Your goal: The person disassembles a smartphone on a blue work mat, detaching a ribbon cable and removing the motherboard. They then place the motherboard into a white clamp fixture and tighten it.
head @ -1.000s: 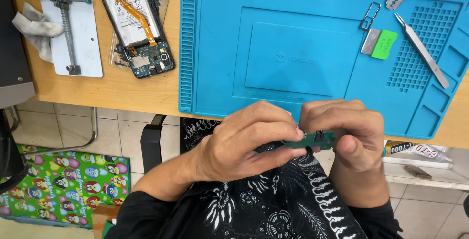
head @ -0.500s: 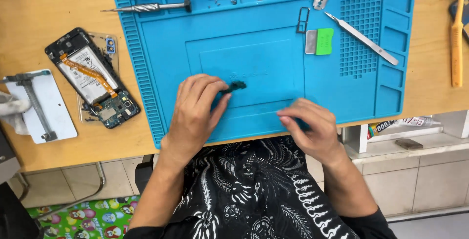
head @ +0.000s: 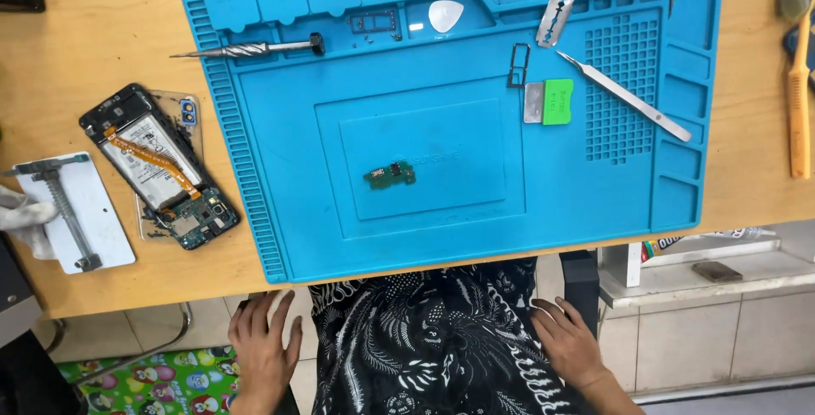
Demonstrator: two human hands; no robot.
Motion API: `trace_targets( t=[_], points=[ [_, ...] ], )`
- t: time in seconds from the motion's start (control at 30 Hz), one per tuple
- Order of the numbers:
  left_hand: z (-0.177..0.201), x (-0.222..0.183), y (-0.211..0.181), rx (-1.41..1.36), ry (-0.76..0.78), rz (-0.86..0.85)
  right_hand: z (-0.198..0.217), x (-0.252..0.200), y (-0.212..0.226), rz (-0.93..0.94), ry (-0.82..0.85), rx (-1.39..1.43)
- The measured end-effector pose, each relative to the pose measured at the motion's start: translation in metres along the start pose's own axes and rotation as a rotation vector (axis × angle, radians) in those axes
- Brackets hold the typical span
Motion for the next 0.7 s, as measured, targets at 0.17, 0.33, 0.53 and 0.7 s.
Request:
trace_targets(
  t=[0.17, 0.33, 0.53, 0.7],
  points=[
    [-0.009, -0.006, -0.003, 0.25, -0.071, -0.005, -0.004, -0.002, -0.001, 0.035, 0.016, -0.039],
    [-0.008, -0.005, -0.001, 0.176, -0.123, 0.012, -0.015, -0.003, -0.008, 0.037, 0.001, -0.142],
    [-0.016, -0.013, 0.006, 0.022, -0.185, 0.105, -0.032, -0.011, -0.025, 0.022, -0.089, -0.032],
    [-0.021, -0.012, 0.008, 0.069, -0.362, 0.066, -0.023, 0.0, -0.022, 0.052, -0.266, 0.003]
  ],
)
Point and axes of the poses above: each hand's wrist, its own x-axis towards the middle knuckle, its own z-axis out of the back of the hand, y = z × x, the point moved 2 cm from there along x, towards the middle knuckle, and after that the axes turned 8 degrees about -z, right-handed, at the moved point
